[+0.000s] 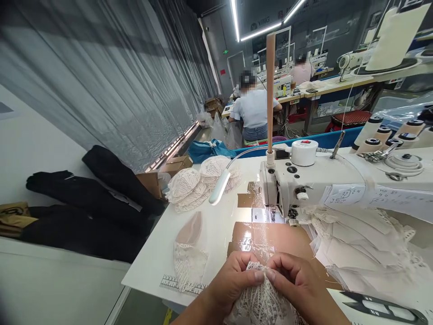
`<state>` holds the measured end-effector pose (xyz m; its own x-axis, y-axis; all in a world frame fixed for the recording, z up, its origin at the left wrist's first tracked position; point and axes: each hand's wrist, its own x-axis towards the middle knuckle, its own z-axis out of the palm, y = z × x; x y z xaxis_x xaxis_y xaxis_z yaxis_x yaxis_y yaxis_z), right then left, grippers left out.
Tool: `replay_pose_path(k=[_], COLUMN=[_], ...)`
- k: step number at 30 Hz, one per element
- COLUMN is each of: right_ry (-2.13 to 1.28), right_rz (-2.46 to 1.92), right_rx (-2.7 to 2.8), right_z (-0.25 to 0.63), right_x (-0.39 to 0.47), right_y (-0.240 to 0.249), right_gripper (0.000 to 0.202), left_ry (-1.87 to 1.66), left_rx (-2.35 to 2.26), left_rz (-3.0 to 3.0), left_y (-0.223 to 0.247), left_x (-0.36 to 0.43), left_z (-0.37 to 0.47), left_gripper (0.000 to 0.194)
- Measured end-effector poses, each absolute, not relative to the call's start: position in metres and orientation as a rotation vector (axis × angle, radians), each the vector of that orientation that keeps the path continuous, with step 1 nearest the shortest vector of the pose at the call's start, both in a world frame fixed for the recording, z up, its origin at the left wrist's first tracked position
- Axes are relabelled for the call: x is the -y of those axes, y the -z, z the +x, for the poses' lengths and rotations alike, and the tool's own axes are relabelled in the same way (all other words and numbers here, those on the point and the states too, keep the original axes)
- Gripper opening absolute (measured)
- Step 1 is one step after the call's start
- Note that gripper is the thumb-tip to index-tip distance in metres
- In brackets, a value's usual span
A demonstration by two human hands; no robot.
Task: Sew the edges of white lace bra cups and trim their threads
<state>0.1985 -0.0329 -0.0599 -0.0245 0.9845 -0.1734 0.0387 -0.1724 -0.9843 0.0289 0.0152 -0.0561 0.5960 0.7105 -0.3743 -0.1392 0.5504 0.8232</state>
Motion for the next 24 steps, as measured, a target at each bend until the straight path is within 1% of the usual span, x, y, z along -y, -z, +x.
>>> replay_pose_path(k=[2,4,6,8,10,12,16,20,24], right_ry=[-1.295,-1.201,-1.115,-1.033,-0.926,-0.787,-0.609,-0.501,-0.327], right_rz=[-1.372,-1.422,-1.497,-1.561,-1.58,-1.596,-1.645,-1.653,-1.681], right_rx=[1.14,1.066,1.013,1.076,1.23,1.485,1.886,2.007,2.145], right_z=[0.206,0.217,0.23,0.242,0.25,0.254,0.254,0.245,0.238], right_x=[0.032,0.034,0.037,0.038,0.034,0.024,-0.001,-0.012,-0.008], right_y=[0.06,0.059,0.059,0.06,0.061,0.062,0.063,0.073,0.091], right_gripper=[0.04,0.04,0.038,0.035,0.033,0.03,0.026,0.031,0.033], left_ry=[-0.628,-0.757,-0.902,-0.96,-0.913,-0.827,-0.643,-0.516,-0.423], left_rx=[-0.808,-0.885,-1.051,-1.196,-1.2,-1.115,-1.001,-0.921,-0.887], left_rz=[0.786,0.92,1.292,1.801,2.167,2.268,2.398,2.532,2.557], left_y=[0.05,0.036,0.021,0.014,0.02,0.035,0.068,0.069,0.057], left_x=[-0.024,-0.038,-0.055,-0.071,-0.083,-0.086,-0.067,-0.048,-0.059], left_z=[0.023,0.009,-0.003,-0.003,0.015,0.045,0.095,0.09,0.065], left_gripper=[0.052,0.048,0.039,0.034,0.031,0.027,0.029,0.016,0.021])
